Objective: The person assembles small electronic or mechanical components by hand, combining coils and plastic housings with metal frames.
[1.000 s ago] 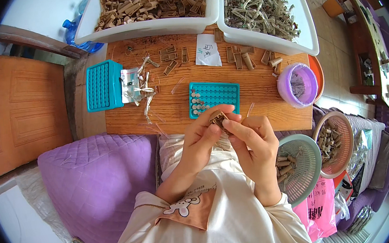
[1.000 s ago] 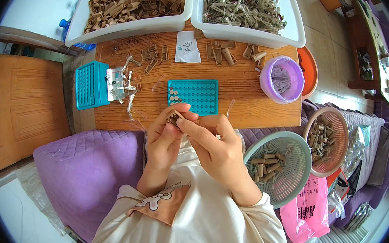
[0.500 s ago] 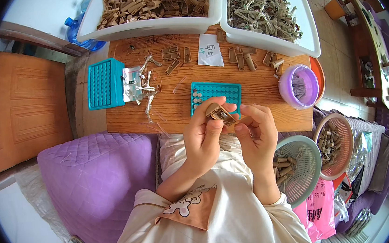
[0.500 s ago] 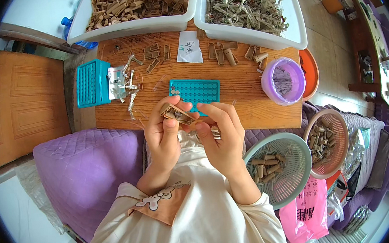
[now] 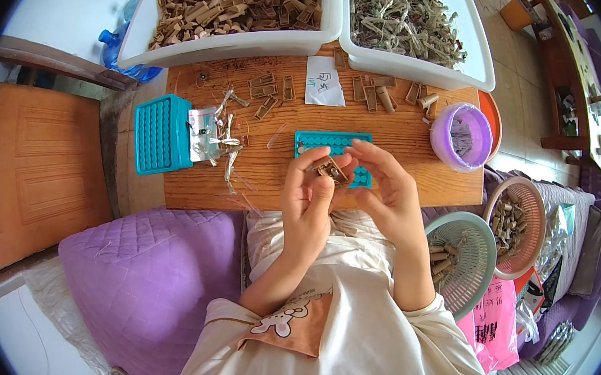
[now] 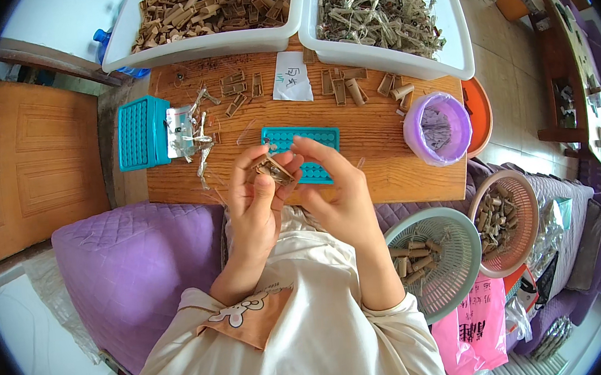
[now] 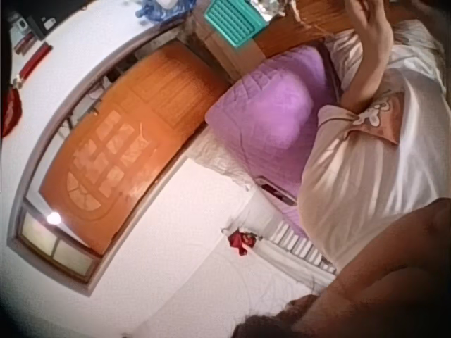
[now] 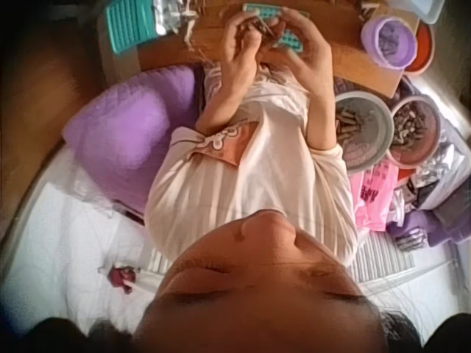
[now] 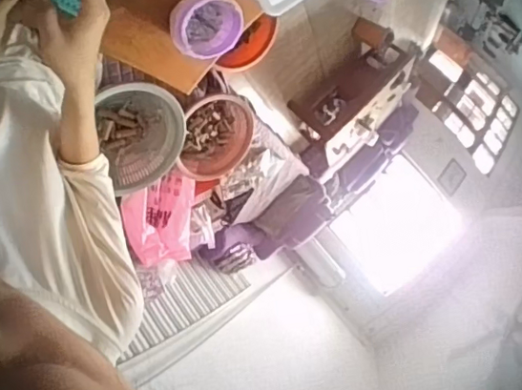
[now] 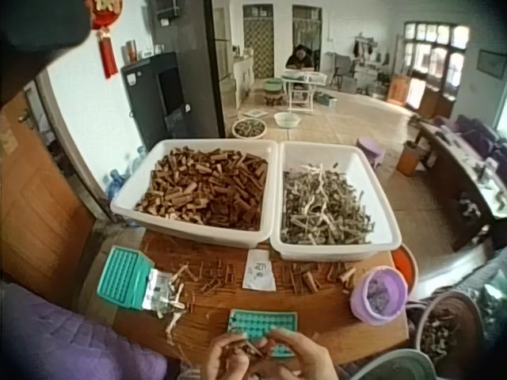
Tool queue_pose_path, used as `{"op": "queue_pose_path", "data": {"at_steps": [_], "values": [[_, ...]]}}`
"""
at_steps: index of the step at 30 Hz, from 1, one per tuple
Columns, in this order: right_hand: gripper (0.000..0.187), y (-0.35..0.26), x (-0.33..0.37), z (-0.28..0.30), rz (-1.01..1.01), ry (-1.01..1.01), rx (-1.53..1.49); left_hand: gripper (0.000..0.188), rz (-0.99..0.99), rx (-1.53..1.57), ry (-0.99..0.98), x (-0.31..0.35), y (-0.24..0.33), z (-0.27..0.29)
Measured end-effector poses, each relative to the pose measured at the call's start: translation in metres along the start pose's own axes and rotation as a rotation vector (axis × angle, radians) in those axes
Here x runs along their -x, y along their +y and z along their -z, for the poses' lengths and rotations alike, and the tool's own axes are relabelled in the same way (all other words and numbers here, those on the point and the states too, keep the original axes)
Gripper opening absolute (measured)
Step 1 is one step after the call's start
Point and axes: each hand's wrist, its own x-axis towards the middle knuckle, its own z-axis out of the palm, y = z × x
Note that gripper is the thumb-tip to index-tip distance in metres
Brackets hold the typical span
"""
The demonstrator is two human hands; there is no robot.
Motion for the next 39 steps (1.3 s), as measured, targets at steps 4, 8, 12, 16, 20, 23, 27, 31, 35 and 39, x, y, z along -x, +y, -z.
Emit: {"op": "queue_pose_path", "data": {"at_steps": [4,8,12,16,20,23,27,31,35,39], "values": [[0.049,0.004,-0.006,-0.016,-0.07,0.049,-0.079,0.027,-0.095,-0.195,-0.016,0.001,-0.009,0.006],[0.046,0.009,-0.017,-0.023,-0.1,0.014,0.005,0.025,-0.188,-0.459,0.09,0.004,-0.011,0.01],[0.037,0.028,-0.031,-0.024,-0.089,-0.153,-0.093,0.028,-0.156,-0.316,0.142,-0.002,-0.005,0.021],[0.028,0.066,-0.038,-0.01,-0.227,-0.027,-0.03,0.034,-0.032,-0.092,0.276,-0.012,0.009,0.042],[0.021,0.069,-0.029,-0.015,-0.056,-0.076,0.396,0.034,-0.033,-0.08,0.335,-0.014,0.017,0.065],[0.019,0.073,-0.02,-0.024,0.155,-0.097,0.589,0.034,0.007,-0.086,0.326,-0.013,0.016,0.068],[0.014,0.082,-0.016,-0.029,0.183,-0.14,0.668,0.036,0.083,-0.095,0.284,-0.009,0.011,0.069],[0.011,0.081,-0.013,-0.032,0.173,-0.177,0.759,0.037,0.142,-0.102,0.257,-0.006,0.007,0.072],[0.013,0.078,-0.011,-0.033,0.137,-0.067,0.526,0.04,0.199,-0.13,0.223,-0.003,0.006,0.072],[0.014,0.041,-0.008,-0.044,0.114,0.064,0.33,0.035,0.207,-0.169,0.137,0.002,0.007,0.068]]}}
